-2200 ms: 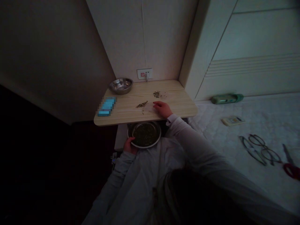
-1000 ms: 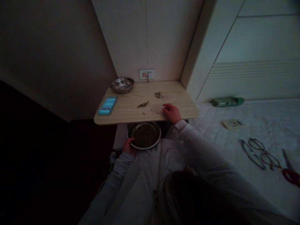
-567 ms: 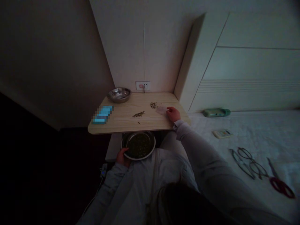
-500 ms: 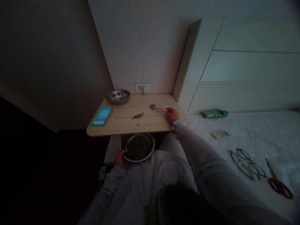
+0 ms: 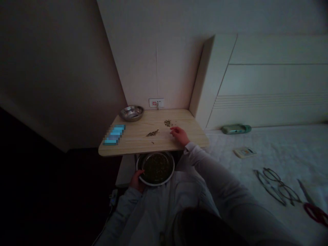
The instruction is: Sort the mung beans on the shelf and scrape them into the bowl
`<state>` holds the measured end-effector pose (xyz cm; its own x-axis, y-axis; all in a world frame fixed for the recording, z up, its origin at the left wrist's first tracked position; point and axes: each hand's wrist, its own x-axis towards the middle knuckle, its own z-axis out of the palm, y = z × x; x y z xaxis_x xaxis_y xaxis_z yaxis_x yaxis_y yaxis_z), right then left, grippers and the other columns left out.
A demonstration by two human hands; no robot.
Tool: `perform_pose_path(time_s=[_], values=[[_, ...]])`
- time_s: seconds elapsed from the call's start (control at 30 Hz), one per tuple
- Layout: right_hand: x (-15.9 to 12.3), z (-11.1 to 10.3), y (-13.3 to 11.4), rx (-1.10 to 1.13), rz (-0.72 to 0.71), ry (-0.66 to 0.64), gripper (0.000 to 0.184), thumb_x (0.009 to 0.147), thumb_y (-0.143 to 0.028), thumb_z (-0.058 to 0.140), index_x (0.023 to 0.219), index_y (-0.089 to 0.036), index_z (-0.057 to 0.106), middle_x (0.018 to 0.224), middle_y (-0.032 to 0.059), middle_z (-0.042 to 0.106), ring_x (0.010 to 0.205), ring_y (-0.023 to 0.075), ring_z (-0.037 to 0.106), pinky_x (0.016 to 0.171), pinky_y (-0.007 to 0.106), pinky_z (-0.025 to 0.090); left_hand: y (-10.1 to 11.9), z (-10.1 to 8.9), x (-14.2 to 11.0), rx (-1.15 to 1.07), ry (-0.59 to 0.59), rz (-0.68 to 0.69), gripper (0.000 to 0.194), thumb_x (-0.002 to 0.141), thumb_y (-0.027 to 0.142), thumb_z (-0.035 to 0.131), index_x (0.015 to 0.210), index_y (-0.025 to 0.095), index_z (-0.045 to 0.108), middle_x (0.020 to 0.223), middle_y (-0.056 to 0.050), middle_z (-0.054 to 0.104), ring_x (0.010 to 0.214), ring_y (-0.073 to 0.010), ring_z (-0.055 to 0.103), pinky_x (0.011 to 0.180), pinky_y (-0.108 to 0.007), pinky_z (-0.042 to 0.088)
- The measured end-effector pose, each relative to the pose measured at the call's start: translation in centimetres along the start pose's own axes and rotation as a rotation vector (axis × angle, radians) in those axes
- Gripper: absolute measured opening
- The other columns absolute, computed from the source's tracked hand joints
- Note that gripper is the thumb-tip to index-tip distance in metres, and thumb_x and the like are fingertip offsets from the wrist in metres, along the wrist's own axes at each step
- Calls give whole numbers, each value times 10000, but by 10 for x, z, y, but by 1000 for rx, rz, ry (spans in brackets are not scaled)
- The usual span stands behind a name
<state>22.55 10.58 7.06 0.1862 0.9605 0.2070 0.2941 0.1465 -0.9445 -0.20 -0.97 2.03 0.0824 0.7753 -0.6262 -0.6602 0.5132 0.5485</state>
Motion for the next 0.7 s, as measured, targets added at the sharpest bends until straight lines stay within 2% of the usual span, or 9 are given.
perform_pose_path(time_s=[0.1,0.23,0.43,0.7], values=[[-7,19,0,-6,-32,-27,231,621,-234,468,825,-171,556,581,-43,518,551,93,467,591,246,386,0,-1,-1,-7,15,3,151,632,68,472,587,138,598,578,-54,656,758,-227,625,744,-340,480],[-11,31,-2,-46,-57,-32,217,615,-222,468,803,-177,566,564,-49,502,556,98,469,604,247,383,1,-1,-4,-21,27,2,133,637,80,480,590,135,591,594,-51,657,758,-211,624,751,-315,473],[-14,32,-8,-85,-78,-20,207,617,-206,456,782,-170,575,561,-48,505,550,96,467,607,247,389,1,1,-5,-18,15,-13,139,650,98,464,635,130,598,601,-50,656,777,-207,622,757,-324,474],[-12,32,1,-83,-83,-24,202,624,-207,470,795,-180,573,589,-43,521,577,100,481,640,257,396,-2,-1,4,-21,-24,10,165,614,86,464,676,123,613,596,-52,656,770,-207,624,757,-331,474]])
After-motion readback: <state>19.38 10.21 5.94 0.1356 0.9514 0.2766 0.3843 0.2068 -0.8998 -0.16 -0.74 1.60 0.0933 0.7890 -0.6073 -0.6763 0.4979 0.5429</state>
